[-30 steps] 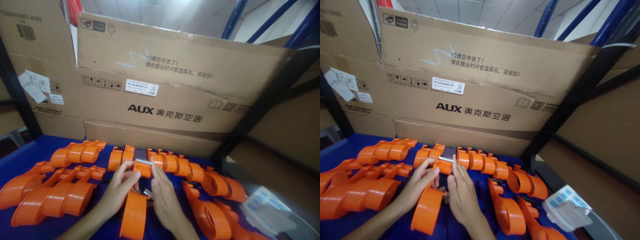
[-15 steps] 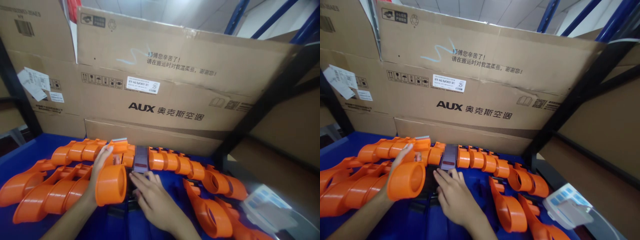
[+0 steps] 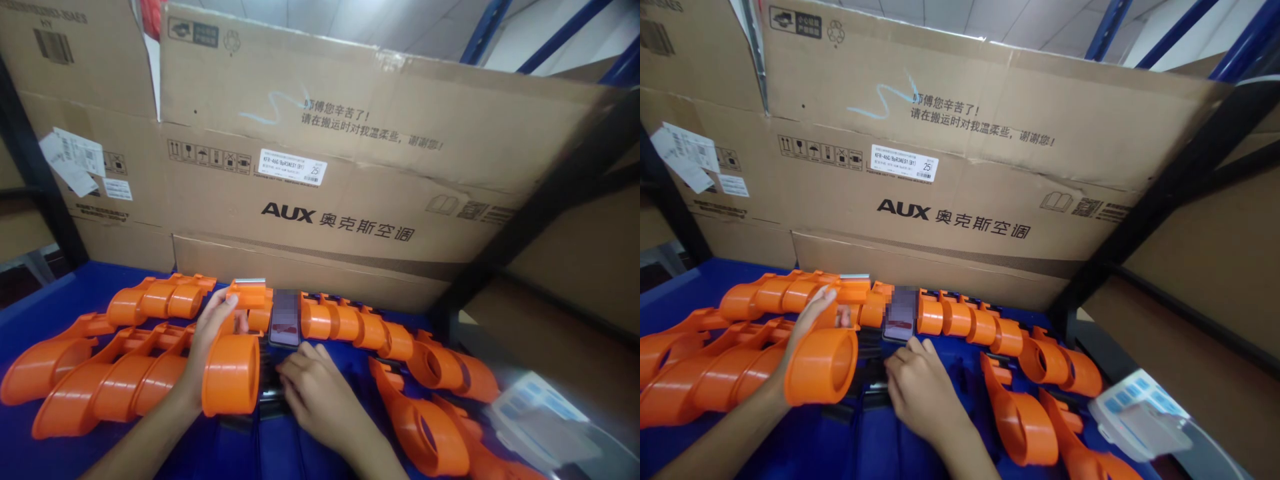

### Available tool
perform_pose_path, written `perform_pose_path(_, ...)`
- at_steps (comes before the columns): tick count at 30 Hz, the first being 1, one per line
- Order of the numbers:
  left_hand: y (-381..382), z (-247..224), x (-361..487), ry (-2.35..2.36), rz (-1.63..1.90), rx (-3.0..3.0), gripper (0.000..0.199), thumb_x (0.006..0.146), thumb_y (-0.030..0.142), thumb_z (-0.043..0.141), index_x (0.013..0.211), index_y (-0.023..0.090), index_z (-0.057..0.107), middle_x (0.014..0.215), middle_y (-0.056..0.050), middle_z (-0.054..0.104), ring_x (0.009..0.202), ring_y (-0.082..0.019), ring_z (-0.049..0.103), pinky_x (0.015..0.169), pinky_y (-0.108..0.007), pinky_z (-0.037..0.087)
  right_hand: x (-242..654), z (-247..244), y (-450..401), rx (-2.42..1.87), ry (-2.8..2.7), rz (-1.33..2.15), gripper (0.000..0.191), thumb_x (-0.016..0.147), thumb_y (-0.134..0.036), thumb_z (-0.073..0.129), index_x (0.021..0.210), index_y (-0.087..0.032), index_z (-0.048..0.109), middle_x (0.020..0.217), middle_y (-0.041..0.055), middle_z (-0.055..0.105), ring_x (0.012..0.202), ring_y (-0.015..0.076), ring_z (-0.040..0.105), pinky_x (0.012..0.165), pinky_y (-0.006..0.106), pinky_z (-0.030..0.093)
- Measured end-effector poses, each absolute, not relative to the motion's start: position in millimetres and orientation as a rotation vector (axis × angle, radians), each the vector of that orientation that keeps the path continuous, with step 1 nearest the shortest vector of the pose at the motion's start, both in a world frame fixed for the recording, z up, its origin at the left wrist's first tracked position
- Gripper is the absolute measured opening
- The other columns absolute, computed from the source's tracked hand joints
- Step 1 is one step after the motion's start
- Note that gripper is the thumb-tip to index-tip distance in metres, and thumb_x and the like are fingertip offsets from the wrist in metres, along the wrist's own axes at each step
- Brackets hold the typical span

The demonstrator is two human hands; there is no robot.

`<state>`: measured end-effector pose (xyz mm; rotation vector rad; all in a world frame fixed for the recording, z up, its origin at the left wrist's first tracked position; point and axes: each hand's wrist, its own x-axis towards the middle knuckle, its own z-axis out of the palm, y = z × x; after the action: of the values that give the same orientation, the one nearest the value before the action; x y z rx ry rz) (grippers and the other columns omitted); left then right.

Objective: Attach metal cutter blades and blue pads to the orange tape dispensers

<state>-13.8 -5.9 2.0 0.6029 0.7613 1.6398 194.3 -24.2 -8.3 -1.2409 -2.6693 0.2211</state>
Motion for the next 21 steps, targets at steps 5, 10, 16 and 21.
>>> perform_pose_path(5, -6.0, -1.2, -13.0, 0.787, 1.627, 0.628, 0.032, 0.076, 0.042, 0.082, 0.093, 0.023, 0.063, 0.066, 0.006, 0.062, 0.052, -0.009, 0.059, 0.052, -0.017, 0.052, 191.4, -17.6, -22.6, -1.294, -2.632, 0.142, 0.023, 0.099, -0.027, 0.054, 0.116, -0.022, 0.069, 0.110, 0.0092, 0.068, 0.109, 0.0272, 0.054, 0.094, 0.041, 0.037)
perform_pose_path(10, -2.7, -5.7, -13.4, 0.827, 1.611, 0.684, 0.034, 0.076, 0.046, 0.080, 0.094, 0.022, 0.063, 0.063, 0.006, 0.061, 0.046, -0.009, 0.055, 0.047, -0.018, 0.049, 188.8, -21.2, -22.4, -1.343, -2.609, 0.135, 0.016, 0.097, -0.023, 0.057, 0.106, -0.022, 0.070, 0.107, 0.0078, 0.068, 0.106, 0.0252, 0.056, 0.088, 0.037, 0.040)
perform_pose_path(16, -4.8, -6.1, -10.0, 0.831, 1.583, 0.765, 0.034, 0.080, 0.046, 0.077, 0.100, 0.024, 0.062, 0.061, 0.006, 0.062, 0.047, -0.009, 0.054, 0.047, -0.017, 0.044, 194.7, -19.8, -21.0, -1.336, -2.485, 0.170, 0.014, 0.089, -0.015, 0.062, 0.100, -0.021, 0.067, 0.104, 0.0070, 0.069, 0.101, 0.0245, 0.059, 0.086, 0.036, 0.044)
perform_pose_path(21, -7.9, -8.4, -2.1, 0.862, 1.534, 0.875, 0.040, 0.081, 0.049, 0.075, 0.107, 0.022, 0.061, 0.062, 0.003, 0.066, 0.053, -0.012, 0.057, 0.053, -0.019, 0.044, 200.0, -12.2, -17.7, -1.221, -2.194, 0.236, 0.011, 0.087, -0.015, 0.061, 0.096, -0.022, 0.065, 0.098, 0.0055, 0.069, 0.095, 0.0229, 0.063, 0.084, 0.034, 0.048)
